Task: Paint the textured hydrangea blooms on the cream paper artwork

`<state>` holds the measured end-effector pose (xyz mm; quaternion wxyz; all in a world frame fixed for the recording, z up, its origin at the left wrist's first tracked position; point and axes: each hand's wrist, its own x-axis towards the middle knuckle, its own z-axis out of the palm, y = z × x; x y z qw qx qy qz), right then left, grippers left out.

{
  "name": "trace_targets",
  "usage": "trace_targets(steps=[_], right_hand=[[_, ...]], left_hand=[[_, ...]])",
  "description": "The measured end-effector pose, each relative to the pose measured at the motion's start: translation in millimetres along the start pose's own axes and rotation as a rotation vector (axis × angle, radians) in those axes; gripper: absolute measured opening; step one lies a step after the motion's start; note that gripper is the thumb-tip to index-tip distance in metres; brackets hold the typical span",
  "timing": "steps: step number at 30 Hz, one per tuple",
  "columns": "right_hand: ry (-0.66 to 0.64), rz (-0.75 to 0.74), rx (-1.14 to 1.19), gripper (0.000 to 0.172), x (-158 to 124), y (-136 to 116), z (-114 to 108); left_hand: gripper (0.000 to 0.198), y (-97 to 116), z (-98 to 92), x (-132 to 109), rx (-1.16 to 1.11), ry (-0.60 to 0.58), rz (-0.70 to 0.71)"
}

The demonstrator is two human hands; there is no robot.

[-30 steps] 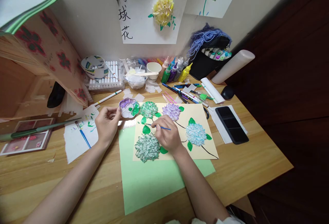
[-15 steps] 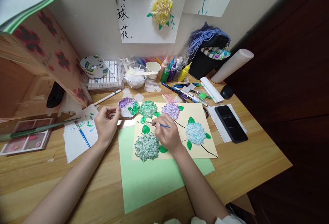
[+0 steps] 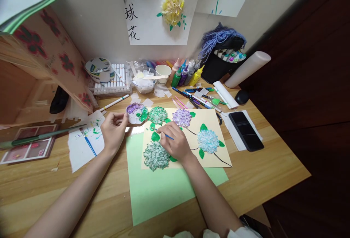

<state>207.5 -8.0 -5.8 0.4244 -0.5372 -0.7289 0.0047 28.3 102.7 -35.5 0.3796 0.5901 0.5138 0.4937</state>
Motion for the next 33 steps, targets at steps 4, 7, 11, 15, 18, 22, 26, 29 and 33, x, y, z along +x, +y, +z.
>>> trace_targets(steps=[4, 7, 11, 15, 18, 22, 26, 29, 33], right_hand=[[0.033, 0.031, 0.000, 0.021, -1.6, 0.4, -1.1], [0.025, 0.040, 0.003, 0.021, -1.9, 0.5, -1.3], [0.025, 0.049, 0.033, 0.022, -1.2, -0.6, -2.1], [0.034, 0.065, 0.024, 0.022, -0.4, -1.3, -3.2], [0.049, 0.095, 0.048, 0.024, -1.0, -0.8, -3.9], [0.063, 0.131, 0.051, 0.025, -1.5, 0.3, -5.0], [0.061, 0.124, 0.023, 0.025, -0.7, 0.4, -6.1], [0.077, 0.143, 0.034, 0.026, -0.5, 0.5, -7.1], [0.049, 0.174, 0.039, 0.026, -1.3, 2.3, -7.9]], left_hand=[[0.019, -0.2, -0.4, 0.2, 0.003, 0.003, 0.009], [0.019, -0.4, -0.8, 0.2, 0.006, 0.003, 0.015], [0.019, -0.5, -1.2, 0.1, 0.005, 0.004, 0.019], [0.019, -0.3, -1.2, 0.3, 0.003, 0.005, 0.017], [0.019, 0.0, -1.1, 0.6, 0.003, 0.005, 0.016], [0.019, 0.9, -0.9, 0.8, 0.001, -0.001, 0.008], [0.020, 1.1, -0.7, 0.1, -0.003, -0.003, -0.002], [0.020, 0.1, -0.7, -0.3, -0.005, -0.008, -0.004], [0.020, -1.7, -0.8, 0.2, -0.006, -0.008, -0.001]])
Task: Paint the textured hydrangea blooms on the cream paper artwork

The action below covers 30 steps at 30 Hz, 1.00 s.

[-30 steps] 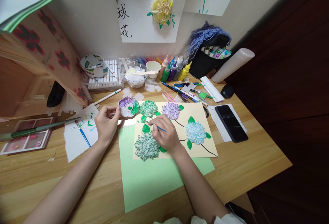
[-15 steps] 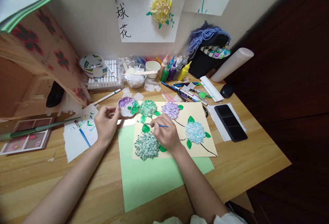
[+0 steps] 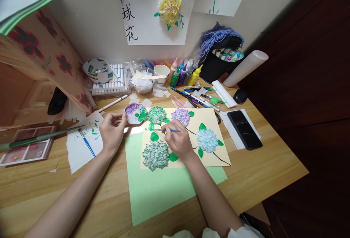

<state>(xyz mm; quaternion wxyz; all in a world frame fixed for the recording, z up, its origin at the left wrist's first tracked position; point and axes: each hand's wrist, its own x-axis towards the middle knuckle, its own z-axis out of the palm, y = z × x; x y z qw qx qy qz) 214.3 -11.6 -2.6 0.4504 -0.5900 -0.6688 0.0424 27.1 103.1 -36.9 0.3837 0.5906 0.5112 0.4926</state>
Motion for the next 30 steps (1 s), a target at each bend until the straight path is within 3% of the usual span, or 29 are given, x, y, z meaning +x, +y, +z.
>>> trace_targets(steps=[13, 30], right_hand=[[0.038, -0.008, -0.055, 0.025, -0.4, 1.9, 1.4], [-0.017, -0.213, -0.089, 0.021, 1.6, -0.7, 5.9]], left_hand=[[0.020, 0.0, -0.5, 0.4, 0.001, -0.008, 0.001], [0.019, 1.3, -0.8, 0.2, 0.004, 0.000, 0.005]])
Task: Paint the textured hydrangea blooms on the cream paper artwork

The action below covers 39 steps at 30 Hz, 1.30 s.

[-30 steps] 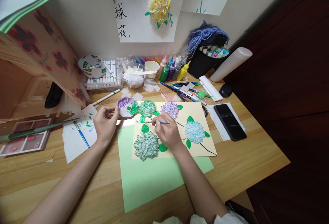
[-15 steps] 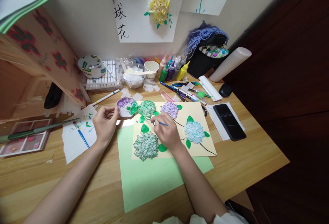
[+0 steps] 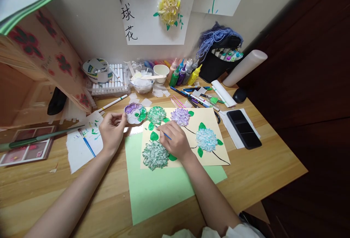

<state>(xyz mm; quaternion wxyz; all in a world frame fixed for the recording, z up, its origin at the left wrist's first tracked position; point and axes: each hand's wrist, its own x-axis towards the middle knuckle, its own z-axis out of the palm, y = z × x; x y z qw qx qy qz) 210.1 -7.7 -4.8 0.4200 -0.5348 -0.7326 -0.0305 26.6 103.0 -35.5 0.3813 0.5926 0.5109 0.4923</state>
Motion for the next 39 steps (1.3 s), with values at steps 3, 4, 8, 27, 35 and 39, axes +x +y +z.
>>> trace_targets(steps=[3, 4, 8, 27, 35, 39], right_hand=[[0.008, -0.011, -0.001, 0.020, 0.2, -1.1, -0.9], [0.012, -0.009, 0.004, 0.019, 0.0, -1.4, -1.4], [0.039, 0.018, 0.014, 0.020, -1.0, -1.7, -2.8], [0.105, 0.192, 0.120, 0.026, -1.3, -4.7, 0.1], [-0.006, 0.129, 0.131, 0.026, 2.1, -5.6, 5.9], [0.053, 0.143, 0.117, 0.025, 0.5, -5.7, 1.1]], left_hand=[[0.019, -0.6, 0.3, 0.1, 0.000, 0.002, 0.001], [0.019, -0.9, 0.4, 0.1, -0.002, 0.001, 0.000], [0.019, -1.3, 0.6, 0.0, -0.004, -0.001, -0.002], [0.020, 1.8, 0.2, -0.6, 0.010, -0.023, -0.003], [0.020, 2.0, -0.2, -1.0, 0.010, -0.048, 0.001], [0.020, 2.4, -0.4, -0.9, 0.008, -0.043, 0.003]])
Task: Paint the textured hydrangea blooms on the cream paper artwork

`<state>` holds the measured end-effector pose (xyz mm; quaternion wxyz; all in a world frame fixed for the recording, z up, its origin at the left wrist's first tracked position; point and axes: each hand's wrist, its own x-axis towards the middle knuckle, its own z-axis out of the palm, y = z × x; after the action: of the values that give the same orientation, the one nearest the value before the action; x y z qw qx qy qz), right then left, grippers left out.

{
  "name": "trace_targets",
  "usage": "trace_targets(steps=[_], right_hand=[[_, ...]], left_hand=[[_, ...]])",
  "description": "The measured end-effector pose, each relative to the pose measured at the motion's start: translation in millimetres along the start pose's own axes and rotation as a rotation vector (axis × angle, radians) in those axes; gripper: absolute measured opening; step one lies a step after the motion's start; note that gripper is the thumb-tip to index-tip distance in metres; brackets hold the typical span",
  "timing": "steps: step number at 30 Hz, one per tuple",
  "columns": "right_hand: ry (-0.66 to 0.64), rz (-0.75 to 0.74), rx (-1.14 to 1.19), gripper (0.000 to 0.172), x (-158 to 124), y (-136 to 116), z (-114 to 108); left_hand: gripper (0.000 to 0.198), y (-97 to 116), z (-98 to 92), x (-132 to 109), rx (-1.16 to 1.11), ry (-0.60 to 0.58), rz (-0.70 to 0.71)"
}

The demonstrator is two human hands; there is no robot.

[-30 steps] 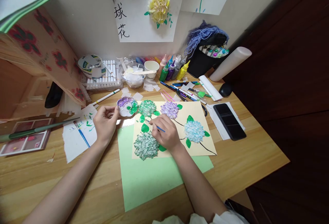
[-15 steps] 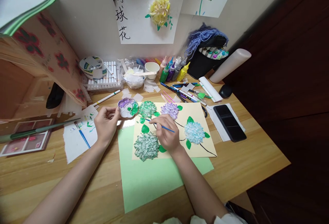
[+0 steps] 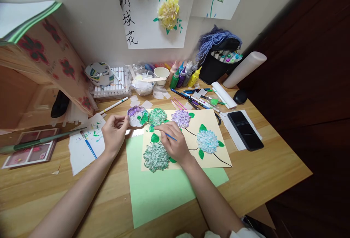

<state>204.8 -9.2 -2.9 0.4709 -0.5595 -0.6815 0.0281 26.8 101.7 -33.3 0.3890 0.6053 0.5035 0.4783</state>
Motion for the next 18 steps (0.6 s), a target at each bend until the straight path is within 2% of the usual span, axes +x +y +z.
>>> trace_targets(steps=[4, 11, 18], right_hand=[[0.161, 0.034, -0.010, 0.028, -3, 2, -6], [0.043, 0.089, -0.024, 0.029, -3, 8, -4], [0.055, 0.133, -0.031, 0.031, -2, 11, -7]], left_hand=[[0.019, -1, 0.7, 1, 0.001, 0.016, -0.004], [0.020, -2, 0.5, 1, 0.001, 0.030, -0.003], [0.020, -3, 0.1, 0, -0.008, 0.029, -0.002]])
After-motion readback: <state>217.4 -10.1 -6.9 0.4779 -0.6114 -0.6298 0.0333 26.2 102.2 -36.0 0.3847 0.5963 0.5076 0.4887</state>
